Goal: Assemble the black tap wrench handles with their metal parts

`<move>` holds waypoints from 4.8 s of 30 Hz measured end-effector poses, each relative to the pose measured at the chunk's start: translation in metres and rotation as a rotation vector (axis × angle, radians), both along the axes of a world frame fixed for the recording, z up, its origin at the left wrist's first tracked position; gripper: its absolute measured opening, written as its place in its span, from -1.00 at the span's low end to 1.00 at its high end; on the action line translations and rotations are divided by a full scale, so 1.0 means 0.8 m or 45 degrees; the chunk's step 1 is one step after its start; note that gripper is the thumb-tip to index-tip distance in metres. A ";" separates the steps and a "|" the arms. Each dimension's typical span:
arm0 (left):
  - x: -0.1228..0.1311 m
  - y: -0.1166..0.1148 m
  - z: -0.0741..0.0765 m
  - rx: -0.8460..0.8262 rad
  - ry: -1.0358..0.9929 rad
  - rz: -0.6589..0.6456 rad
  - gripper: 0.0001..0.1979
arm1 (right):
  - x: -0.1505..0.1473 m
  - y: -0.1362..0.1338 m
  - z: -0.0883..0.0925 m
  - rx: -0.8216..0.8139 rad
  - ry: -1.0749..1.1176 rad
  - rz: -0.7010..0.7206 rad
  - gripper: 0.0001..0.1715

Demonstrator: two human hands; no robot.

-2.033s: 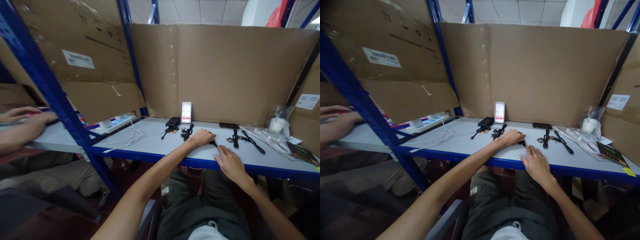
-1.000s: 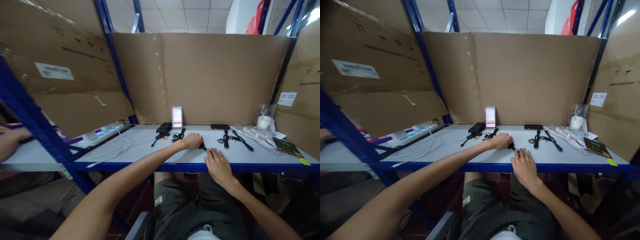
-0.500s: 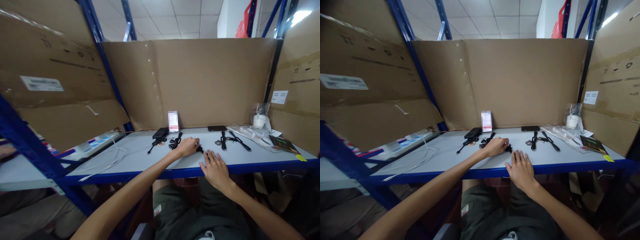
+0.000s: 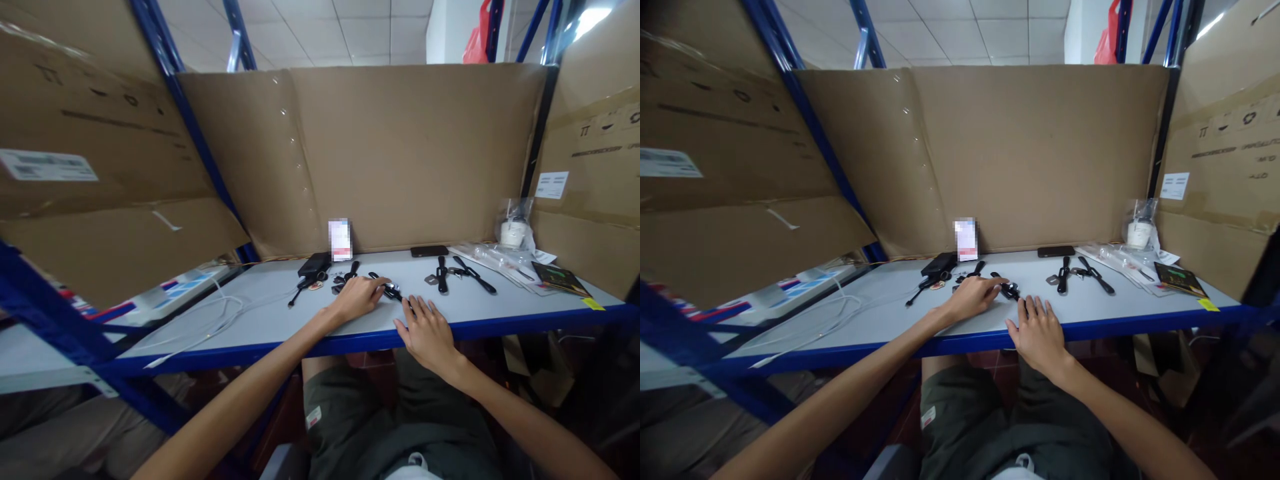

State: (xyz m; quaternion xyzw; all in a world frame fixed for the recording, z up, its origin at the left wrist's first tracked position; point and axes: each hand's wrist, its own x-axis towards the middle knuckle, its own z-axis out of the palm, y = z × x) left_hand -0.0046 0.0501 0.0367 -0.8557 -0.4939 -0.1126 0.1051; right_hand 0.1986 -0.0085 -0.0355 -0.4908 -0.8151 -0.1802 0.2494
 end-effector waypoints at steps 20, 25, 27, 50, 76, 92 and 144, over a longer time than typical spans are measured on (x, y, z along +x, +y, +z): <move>-0.014 -0.003 -0.007 0.020 0.128 -0.036 -0.51 | 0.001 0.006 -0.007 0.137 -0.003 0.013 -0.42; -0.001 0.007 -0.008 0.011 0.123 -0.093 -0.46 | 0.002 0.006 -0.007 0.147 -0.013 0.018 -0.42; 0.006 0.014 -0.007 0.012 0.116 -0.112 -0.46 | 0.002 0.006 -0.006 0.140 -0.016 0.014 -0.42; 0.002 0.030 -0.020 0.047 -0.012 -0.067 -0.58 | 0.005 0.006 -0.003 0.129 -0.021 0.020 -0.45; 0.007 0.028 -0.018 0.037 -0.017 -0.053 -0.45 | 0.008 0.004 0.004 0.057 -0.086 0.009 -0.41; 0.003 0.028 -0.019 0.019 -0.083 -0.051 -0.52 | 0.006 0.003 0.004 0.063 -0.071 0.001 -0.44; -0.064 0.093 -0.001 -0.149 -0.109 0.626 -0.65 | 0.001 0.000 0.003 0.066 -0.062 -0.020 -0.40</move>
